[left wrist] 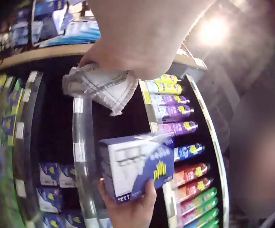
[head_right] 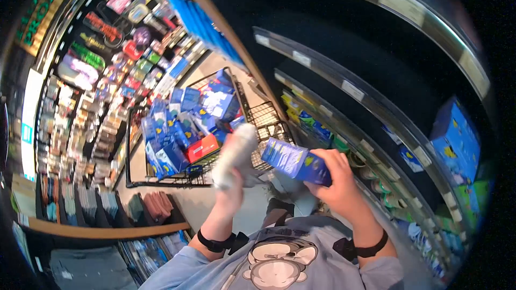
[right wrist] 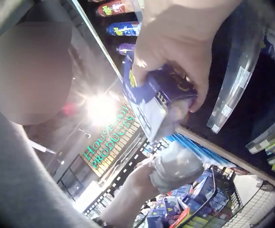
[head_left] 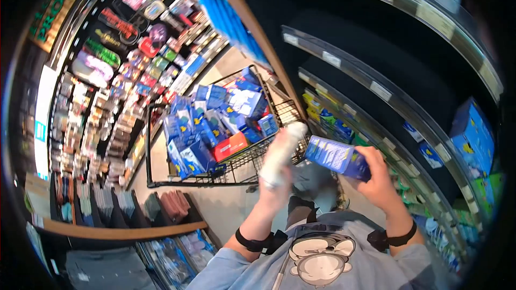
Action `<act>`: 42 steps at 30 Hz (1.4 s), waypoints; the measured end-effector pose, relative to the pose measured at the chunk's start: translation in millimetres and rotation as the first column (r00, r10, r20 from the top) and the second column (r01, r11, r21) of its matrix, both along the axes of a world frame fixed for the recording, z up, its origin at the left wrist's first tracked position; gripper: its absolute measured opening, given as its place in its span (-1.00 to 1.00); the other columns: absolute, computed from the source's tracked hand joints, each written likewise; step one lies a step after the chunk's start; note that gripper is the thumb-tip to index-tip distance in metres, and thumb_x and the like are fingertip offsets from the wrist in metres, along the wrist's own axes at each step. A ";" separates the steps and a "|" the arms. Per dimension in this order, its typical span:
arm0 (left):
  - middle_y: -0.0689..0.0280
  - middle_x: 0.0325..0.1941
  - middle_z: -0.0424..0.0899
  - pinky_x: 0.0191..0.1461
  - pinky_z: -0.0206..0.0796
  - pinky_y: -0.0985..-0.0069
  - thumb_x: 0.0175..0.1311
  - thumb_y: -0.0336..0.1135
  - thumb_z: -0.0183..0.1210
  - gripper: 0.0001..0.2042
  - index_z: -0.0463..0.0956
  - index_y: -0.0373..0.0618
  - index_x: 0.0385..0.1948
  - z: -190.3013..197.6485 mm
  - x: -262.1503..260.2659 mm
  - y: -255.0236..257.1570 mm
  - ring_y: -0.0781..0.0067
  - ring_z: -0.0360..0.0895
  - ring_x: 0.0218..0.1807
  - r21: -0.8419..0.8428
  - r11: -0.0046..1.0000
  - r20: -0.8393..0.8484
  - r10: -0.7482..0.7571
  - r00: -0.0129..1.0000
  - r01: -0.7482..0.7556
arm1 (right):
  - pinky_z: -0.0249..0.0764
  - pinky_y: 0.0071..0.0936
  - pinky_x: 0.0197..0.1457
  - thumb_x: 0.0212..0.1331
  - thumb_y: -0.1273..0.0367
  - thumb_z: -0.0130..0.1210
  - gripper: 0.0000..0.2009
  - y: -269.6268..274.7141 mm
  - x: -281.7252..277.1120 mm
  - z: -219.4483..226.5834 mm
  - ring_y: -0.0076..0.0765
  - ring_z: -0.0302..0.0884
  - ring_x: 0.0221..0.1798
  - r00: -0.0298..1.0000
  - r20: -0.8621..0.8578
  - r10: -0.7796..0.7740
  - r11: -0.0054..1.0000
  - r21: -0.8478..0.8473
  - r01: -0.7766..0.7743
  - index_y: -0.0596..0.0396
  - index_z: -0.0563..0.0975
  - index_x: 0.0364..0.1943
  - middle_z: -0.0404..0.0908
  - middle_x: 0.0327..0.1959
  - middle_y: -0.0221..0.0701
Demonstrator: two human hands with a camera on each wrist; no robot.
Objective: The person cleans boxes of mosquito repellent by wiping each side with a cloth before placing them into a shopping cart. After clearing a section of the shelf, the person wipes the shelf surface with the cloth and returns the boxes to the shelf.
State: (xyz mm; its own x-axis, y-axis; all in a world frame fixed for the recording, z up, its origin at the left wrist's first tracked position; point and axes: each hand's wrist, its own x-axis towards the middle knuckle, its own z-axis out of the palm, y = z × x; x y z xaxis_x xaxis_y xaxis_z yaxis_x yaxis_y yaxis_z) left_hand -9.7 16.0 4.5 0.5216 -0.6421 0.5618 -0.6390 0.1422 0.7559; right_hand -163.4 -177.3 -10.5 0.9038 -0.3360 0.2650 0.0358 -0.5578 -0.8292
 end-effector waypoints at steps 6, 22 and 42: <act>-0.01 0.35 0.26 0.47 -0.14 0.14 0.15 -0.40 0.13 -0.46 0.30 -0.14 0.25 5.8 -8.0 23.9 -0.08 0.09 0.43 0.456 0.866 0.265 0.087 0.960 -0.204 | 0.29 -0.28 0.07 -0.19 0.47 0.17 -0.50 28.8 45.8 1.0 -0.08 0.35 -0.09 0.984 0.005 0.180 0.978 0.103 -0.180 0.15 0.44 0.00 0.45 -0.14 -0.23; -0.01 0.27 0.37 0.26 0.32 0.10 0.43 0.00 -0.15 -0.46 0.18 -0.19 0.29 -23.0 89.2 118.2 0.04 0.42 0.23 -0.571 0.767 -0.708 -0.640 -0.298 -0.291 | 0.16 0.03 0.35 -0.22 0.53 0.31 -0.38 98.3 168.7 2.8 -0.02 0.26 0.24 0.801 0.299 0.519 0.827 -0.411 -0.383 -0.21 0.42 0.05 0.38 0.17 -0.36; 0.09 0.37 0.26 0.37 0.17 0.16 0.43 0.08 -0.21 -0.39 0.06 -0.19 0.35 -10.3 186.6 238.3 0.11 0.28 0.35 -0.418 0.826 -0.887 -0.460 -0.025 -0.379 | 0.36 -0.33 0.16 0.20 0.21 0.10 -0.57 87.9 424.7 -98.4 -0.18 0.48 0.08 0.904 -0.415 0.103 0.959 0.284 0.021 0.23 0.43 0.04 0.51 -0.02 -0.08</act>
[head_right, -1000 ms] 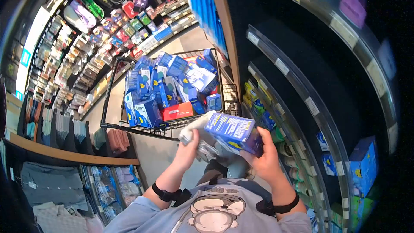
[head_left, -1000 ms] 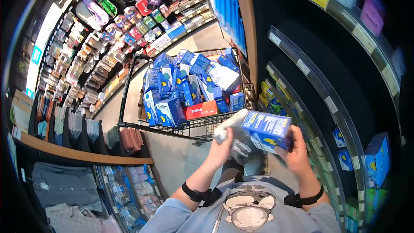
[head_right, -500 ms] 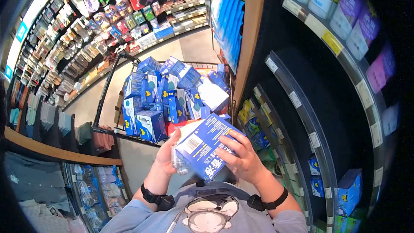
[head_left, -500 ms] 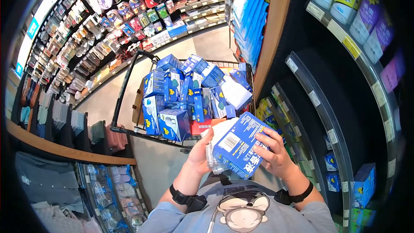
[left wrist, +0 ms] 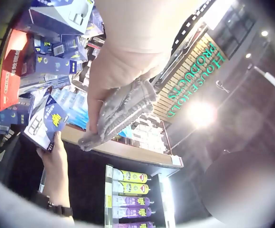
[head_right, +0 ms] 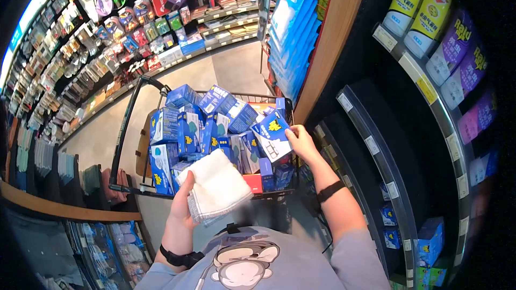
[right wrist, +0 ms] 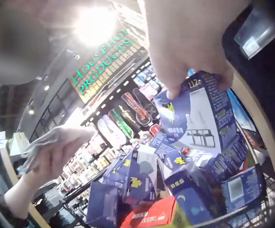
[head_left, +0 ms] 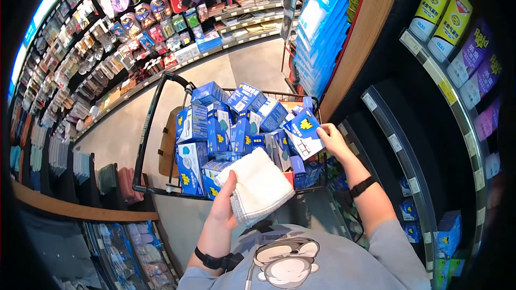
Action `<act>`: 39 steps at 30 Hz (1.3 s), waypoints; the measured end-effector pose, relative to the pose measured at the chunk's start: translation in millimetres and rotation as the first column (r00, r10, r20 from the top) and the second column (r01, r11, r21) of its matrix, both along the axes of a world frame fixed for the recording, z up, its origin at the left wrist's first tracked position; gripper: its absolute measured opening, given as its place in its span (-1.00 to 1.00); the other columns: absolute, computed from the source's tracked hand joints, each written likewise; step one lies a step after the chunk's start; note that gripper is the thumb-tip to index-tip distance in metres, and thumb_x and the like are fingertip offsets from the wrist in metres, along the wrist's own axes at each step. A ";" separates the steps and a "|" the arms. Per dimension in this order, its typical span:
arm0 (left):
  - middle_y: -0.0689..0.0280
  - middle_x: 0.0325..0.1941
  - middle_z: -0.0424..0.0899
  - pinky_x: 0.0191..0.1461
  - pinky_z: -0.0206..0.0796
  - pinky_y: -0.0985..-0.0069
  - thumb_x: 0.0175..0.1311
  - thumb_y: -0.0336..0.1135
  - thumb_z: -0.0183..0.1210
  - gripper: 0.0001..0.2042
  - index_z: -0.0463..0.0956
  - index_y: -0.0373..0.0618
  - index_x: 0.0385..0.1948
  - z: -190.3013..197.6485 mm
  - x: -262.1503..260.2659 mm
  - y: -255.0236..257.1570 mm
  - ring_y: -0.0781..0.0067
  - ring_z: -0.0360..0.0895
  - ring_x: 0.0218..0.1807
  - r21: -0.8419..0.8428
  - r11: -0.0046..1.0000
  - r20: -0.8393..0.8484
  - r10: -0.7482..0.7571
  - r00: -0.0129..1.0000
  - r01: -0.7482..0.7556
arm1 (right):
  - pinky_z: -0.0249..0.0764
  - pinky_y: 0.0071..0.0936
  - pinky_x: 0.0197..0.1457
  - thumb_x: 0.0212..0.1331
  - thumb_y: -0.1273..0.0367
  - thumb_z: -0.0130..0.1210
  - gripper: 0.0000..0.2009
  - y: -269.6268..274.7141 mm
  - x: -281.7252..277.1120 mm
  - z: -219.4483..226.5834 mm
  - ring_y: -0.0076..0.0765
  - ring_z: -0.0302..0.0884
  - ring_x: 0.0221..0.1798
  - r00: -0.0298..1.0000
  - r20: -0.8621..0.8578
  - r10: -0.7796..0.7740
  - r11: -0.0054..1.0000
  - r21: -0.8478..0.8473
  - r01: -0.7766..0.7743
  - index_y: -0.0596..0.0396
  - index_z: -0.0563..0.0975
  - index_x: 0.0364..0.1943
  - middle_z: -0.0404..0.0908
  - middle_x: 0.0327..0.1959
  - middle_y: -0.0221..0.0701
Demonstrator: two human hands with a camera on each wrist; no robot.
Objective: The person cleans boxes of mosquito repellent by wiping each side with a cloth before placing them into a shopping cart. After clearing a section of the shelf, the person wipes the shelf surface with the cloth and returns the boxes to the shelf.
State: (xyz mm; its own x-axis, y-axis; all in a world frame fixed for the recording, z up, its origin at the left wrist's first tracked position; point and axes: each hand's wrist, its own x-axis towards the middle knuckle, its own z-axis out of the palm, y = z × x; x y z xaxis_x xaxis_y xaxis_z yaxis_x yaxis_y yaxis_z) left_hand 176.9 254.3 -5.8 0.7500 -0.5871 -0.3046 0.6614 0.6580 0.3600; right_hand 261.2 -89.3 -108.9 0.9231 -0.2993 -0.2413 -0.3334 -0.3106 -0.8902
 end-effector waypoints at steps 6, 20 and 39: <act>0.09 0.36 0.27 0.35 0.19 0.15 0.43 0.08 -0.21 -0.40 0.08 -0.18 0.34 8.2 23.6 4.7 0.11 0.30 0.33 0.092 0.995 0.035 -0.036 0.999 0.032 | 0.22 -0.18 0.30 0.17 0.07 0.06 -0.43 5.3 0.9 -20.1 0.12 0.28 0.21 0.989 0.089 0.118 0.838 -0.543 -0.051 0.09 0.40 0.21 0.29 0.24 -0.03; 0.09 0.29 0.37 0.29 0.25 0.15 0.41 0.08 -0.13 -0.41 0.17 -0.21 0.29 19.2 -1.7 -116.2 0.11 0.40 0.25 0.242 0.951 0.181 -0.241 0.953 0.195 | 0.29 -0.21 0.19 0.27 0.10 0.00 -0.60 -55.0 -212.4 0.5 0.03 0.36 0.11 0.929 0.315 -0.196 0.890 -0.341 0.303 0.12 0.50 -0.01 0.48 0.01 -0.11; 0.15 0.15 0.47 0.17 0.35 0.14 0.32 0.11 0.02 -0.40 0.24 -0.14 0.24 -56.6 -214.3 -344.4 0.13 0.46 0.13 0.477 0.538 -0.063 -0.767 0.638 0.695 | 0.23 -0.11 0.34 -0.02 0.23 0.29 -0.21 -290.6 -614.6 -131.1 0.14 0.11 0.35 0.422 -0.132 -0.897 0.357 -0.778 0.517 0.04 0.14 0.32 0.18 0.31 -0.13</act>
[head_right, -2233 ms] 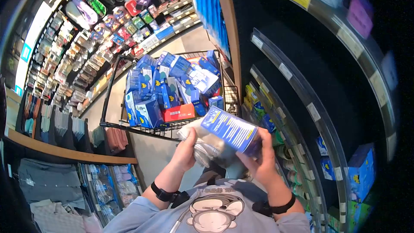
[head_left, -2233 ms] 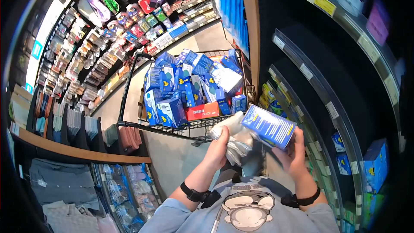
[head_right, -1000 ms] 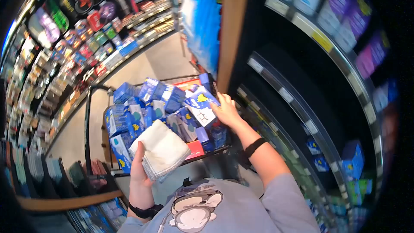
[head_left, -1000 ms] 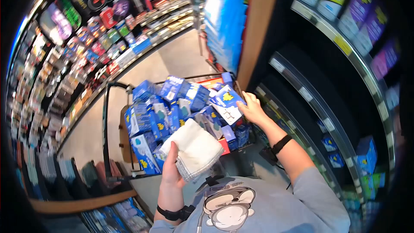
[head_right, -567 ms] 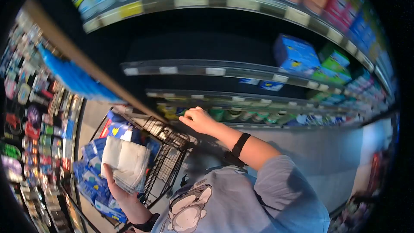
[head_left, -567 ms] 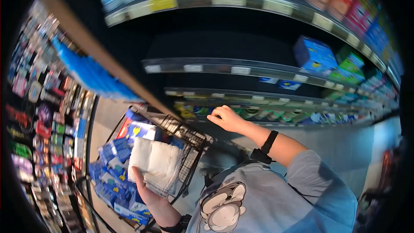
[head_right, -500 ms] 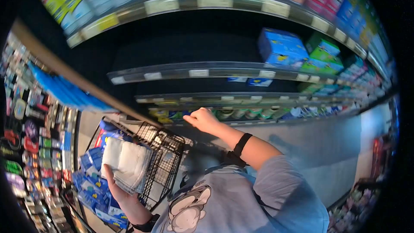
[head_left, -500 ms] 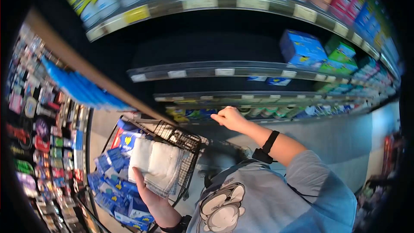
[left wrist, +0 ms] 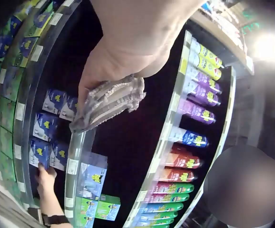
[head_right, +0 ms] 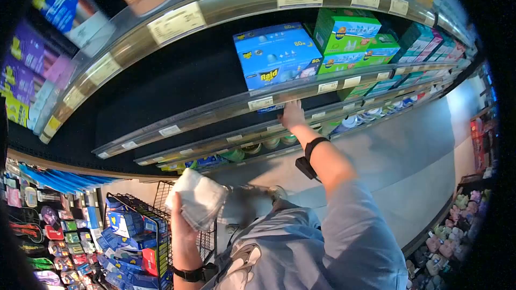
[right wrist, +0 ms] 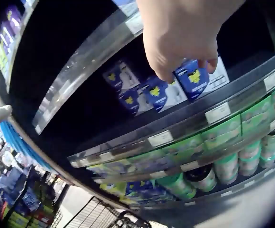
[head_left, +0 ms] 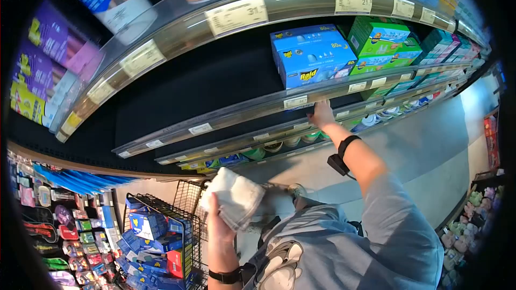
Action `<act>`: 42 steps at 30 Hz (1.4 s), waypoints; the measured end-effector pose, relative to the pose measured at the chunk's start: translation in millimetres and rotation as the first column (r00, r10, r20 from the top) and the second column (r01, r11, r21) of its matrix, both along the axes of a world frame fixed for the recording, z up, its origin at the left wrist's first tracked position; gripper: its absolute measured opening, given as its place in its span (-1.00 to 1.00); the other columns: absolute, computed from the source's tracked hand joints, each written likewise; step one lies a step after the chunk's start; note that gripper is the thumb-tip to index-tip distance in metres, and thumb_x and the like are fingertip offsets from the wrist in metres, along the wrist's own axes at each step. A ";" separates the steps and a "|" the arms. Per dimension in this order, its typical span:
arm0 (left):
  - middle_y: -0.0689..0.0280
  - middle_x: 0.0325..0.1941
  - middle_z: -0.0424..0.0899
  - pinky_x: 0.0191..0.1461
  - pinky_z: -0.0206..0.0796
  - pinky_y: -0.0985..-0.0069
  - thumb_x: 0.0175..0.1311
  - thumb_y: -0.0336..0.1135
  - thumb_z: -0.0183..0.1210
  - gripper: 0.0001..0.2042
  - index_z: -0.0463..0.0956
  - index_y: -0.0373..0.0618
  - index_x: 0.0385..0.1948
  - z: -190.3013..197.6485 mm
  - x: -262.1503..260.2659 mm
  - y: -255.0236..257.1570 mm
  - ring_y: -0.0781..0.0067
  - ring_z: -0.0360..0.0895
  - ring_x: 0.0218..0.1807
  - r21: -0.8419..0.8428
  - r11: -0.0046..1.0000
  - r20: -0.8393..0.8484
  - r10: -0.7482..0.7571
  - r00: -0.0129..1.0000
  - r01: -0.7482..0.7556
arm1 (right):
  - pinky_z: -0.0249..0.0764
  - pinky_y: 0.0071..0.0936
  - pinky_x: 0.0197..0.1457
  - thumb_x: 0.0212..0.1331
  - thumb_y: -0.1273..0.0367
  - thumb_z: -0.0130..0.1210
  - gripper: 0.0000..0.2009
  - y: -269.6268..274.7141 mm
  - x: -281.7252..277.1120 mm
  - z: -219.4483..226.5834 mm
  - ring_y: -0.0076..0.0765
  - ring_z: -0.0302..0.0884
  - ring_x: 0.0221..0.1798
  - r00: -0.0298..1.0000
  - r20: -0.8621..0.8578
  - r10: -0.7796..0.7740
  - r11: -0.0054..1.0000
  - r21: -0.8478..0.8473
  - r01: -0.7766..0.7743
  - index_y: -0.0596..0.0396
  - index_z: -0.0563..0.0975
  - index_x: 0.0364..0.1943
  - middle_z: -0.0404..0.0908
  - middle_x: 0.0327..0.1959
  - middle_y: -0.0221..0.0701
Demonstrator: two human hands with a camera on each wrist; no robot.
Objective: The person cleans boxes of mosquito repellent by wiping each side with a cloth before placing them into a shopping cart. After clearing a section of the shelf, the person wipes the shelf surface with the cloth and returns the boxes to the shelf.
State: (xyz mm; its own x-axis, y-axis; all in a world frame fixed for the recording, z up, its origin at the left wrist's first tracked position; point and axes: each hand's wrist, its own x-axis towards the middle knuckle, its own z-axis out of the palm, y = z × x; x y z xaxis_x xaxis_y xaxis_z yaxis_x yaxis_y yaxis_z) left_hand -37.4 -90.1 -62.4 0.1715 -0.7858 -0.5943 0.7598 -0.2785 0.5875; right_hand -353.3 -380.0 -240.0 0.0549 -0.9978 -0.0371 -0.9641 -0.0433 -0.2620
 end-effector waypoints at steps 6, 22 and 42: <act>0.20 0.19 0.44 0.30 0.13 0.50 0.37 -0.23 0.05 -0.53 0.24 -0.25 0.24 -79.0 -50.7 -63.5 0.44 0.36 0.20 0.087 0.912 0.618 -0.365 0.697 0.401 | 0.18 -0.09 0.31 0.01 0.11 0.20 -0.47 -44.2 -7.9 -30.1 0.01 0.23 0.28 0.980 -0.070 0.185 0.981 -0.051 -0.188 -0.01 0.46 0.09 0.39 0.18 -0.18; 0.19 0.12 0.49 0.19 0.23 0.43 0.16 -0.34 0.23 -0.46 0.28 -0.31 0.17 -151.5 -141.9 -252.3 0.32 0.44 0.12 0.143 0.858 0.808 -0.389 0.443 0.493 | 0.20 -0.26 0.33 -0.25 0.51 0.24 -0.30 -26.7 -37.1 -40.5 0.25 0.20 0.24 0.462 0.886 0.043 0.999 -0.051 0.006 0.22 0.29 0.15 0.25 0.17 0.13; 0.13 0.03 0.56 0.16 0.34 0.17 0.22 -0.22 0.11 -0.61 0.43 -0.26 0.02 -200.3 -127.0 -286.8 0.13 0.52 0.06 -0.015 0.907 0.621 -0.321 0.715 0.421 | -0.12 0.11 0.46 -0.12 0.40 0.13 -0.17 -49.9 -22.6 -45.8 0.10 -0.02 0.45 0.286 0.957 0.049 0.998 -0.060 0.029 -0.01 0.07 0.38 0.14 0.37 -0.01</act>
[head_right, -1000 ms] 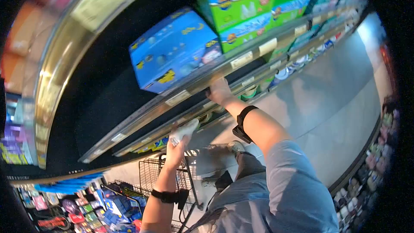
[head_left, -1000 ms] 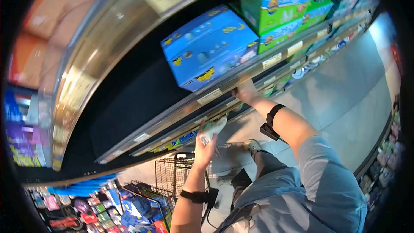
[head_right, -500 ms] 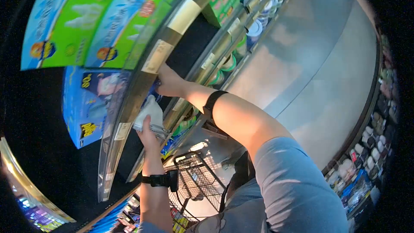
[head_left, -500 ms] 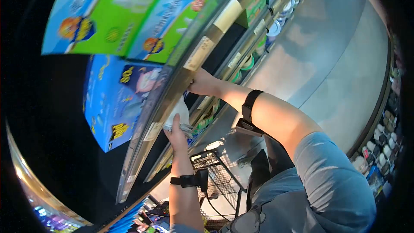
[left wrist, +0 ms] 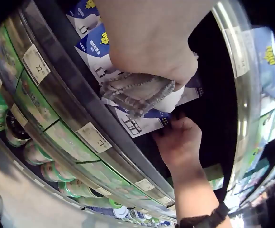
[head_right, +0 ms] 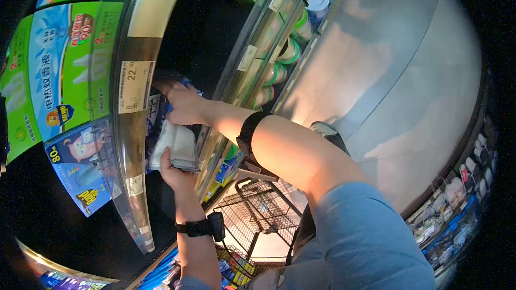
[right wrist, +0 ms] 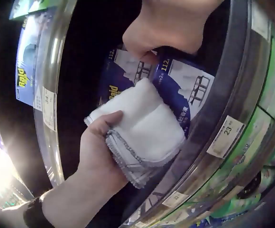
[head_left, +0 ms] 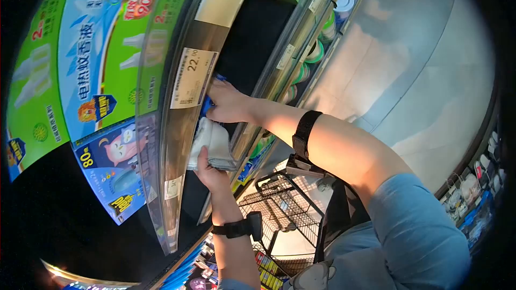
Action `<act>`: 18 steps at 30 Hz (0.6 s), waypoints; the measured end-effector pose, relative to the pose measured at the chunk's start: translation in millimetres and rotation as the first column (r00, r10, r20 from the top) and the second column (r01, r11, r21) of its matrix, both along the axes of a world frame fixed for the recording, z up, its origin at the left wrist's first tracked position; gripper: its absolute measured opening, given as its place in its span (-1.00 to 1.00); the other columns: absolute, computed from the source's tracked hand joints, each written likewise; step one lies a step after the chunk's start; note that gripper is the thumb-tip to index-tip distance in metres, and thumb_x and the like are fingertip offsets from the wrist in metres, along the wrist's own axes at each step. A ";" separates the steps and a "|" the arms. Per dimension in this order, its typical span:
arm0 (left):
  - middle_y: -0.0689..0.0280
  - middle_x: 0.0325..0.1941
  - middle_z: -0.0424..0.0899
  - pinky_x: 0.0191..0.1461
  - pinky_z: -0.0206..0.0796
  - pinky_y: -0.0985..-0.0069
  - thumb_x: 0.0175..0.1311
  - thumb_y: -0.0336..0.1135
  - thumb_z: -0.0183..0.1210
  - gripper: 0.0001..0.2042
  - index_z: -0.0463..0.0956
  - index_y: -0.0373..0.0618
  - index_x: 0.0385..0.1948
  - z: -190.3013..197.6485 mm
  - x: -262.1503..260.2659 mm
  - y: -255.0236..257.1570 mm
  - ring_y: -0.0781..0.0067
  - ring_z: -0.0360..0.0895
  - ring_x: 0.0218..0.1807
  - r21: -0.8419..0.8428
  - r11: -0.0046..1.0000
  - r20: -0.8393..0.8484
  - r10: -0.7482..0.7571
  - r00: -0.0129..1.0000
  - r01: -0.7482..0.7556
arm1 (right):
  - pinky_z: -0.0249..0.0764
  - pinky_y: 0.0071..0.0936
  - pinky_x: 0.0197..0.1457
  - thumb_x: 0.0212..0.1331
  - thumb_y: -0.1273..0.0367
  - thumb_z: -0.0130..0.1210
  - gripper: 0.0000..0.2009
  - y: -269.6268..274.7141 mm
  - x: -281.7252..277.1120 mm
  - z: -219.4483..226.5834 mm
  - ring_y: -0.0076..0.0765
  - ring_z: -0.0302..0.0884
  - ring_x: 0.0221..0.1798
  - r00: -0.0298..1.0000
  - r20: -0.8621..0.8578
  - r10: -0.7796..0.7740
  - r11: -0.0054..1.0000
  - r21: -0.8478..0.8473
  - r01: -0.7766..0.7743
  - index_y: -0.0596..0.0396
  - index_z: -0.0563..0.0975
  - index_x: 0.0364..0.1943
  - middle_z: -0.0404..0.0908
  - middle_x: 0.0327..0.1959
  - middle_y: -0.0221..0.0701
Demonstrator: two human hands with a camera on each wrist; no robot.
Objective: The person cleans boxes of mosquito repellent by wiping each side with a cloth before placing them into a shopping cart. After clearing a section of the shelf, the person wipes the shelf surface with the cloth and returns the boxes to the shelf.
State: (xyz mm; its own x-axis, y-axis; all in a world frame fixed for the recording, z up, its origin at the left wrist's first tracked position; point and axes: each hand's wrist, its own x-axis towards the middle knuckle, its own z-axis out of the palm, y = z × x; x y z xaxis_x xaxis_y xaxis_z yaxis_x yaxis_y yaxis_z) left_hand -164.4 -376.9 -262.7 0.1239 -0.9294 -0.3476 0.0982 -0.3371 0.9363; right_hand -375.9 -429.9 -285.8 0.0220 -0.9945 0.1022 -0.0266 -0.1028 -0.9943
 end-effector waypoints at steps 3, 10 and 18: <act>0.15 0.03 0.56 0.19 0.31 0.18 0.22 -0.18 0.11 -0.60 0.43 -0.25 0.02 16.8 -16.6 3.4 0.14 0.51 0.08 0.013 1.000 0.000 0.020 1.000 -0.020 | -0.09 0.03 0.46 -0.10 0.39 0.12 -0.21 1.3 4.2 0.1 0.10 0.01 0.43 0.998 0.011 -0.066 0.997 -0.044 0.066 0.05 0.10 0.36 0.15 0.34 -0.01; 0.11 0.08 0.54 0.24 0.24 0.19 0.23 -0.21 0.09 -0.57 0.40 -0.31 0.06 22.4 -18.7 3.0 0.16 0.47 0.13 0.088 0.995 -0.092 0.044 0.995 -0.036 | -0.17 0.24 0.45 -0.18 0.41 0.16 -0.10 10.1 3.4 10.8 0.09 -0.18 0.50 0.991 -0.135 -0.006 0.999 -0.036 0.001 0.00 0.02 0.41 -0.03 0.44 -0.07; 0.13 0.13 0.52 0.24 0.27 0.17 0.29 -0.13 -0.07 -0.54 0.37 -0.28 0.11 23.5 -16.2 27.8 0.10 0.46 0.16 0.083 0.996 -0.057 0.042 0.997 -0.038 | -0.03 0.03 0.41 -0.16 0.41 0.14 -0.21 37.8 -0.7 -7.0 0.14 -0.01 0.40 0.995 0.045 -0.088 0.975 -0.201 0.095 0.13 0.13 0.31 0.17 0.23 -0.05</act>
